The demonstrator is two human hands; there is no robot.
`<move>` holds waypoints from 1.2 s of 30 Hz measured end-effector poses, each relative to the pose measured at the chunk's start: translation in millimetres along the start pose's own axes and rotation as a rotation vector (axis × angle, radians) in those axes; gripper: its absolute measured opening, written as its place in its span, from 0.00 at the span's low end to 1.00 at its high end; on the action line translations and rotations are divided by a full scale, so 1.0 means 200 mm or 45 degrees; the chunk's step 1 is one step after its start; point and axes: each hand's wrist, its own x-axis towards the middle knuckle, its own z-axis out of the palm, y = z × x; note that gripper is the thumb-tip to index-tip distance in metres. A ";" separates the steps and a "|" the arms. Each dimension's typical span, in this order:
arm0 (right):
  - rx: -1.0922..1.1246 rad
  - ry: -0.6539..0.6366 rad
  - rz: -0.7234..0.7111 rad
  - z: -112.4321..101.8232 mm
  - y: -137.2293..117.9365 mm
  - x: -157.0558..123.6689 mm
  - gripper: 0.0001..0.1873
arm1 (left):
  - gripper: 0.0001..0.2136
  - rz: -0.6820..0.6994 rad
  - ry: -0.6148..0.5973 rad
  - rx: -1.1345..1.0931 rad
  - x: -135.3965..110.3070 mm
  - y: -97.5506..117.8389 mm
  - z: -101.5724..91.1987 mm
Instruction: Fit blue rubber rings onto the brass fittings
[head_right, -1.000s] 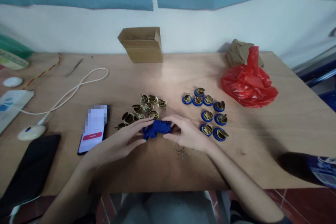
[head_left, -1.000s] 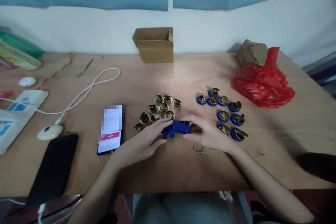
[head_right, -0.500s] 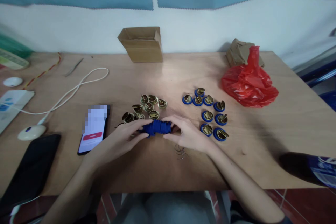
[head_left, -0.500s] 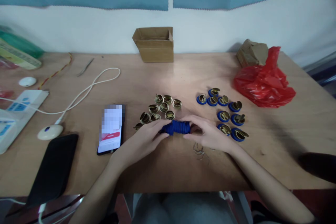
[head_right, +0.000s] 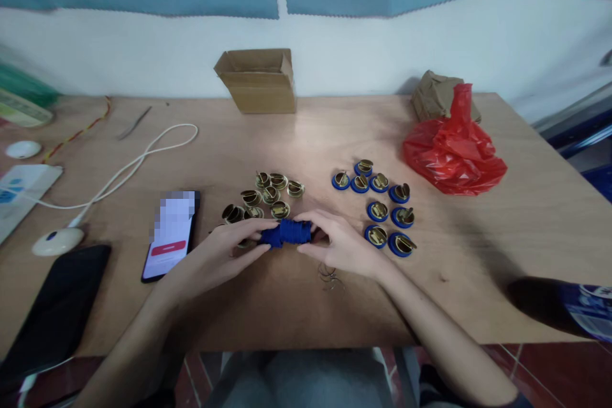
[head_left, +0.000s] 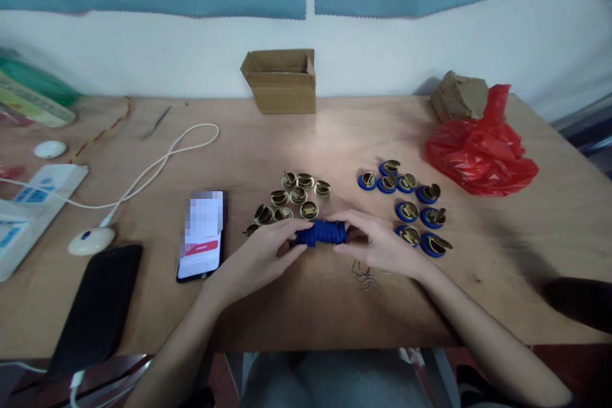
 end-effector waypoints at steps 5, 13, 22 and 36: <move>-0.016 0.008 -0.001 0.00 0.00 0.00 0.23 | 0.18 -0.078 -0.028 -0.229 0.00 -0.02 0.02; -0.013 0.015 0.011 0.00 0.01 -0.01 0.23 | 0.23 -0.103 -0.052 -0.395 -0.01 -0.05 0.05; -0.031 0.018 0.003 0.01 0.02 -0.01 0.24 | 0.24 -0.004 -0.064 -0.037 0.00 -0.04 0.02; -0.116 0.034 -0.034 0.02 0.01 0.00 0.24 | 0.34 0.054 -0.052 0.025 0.02 -0.05 0.09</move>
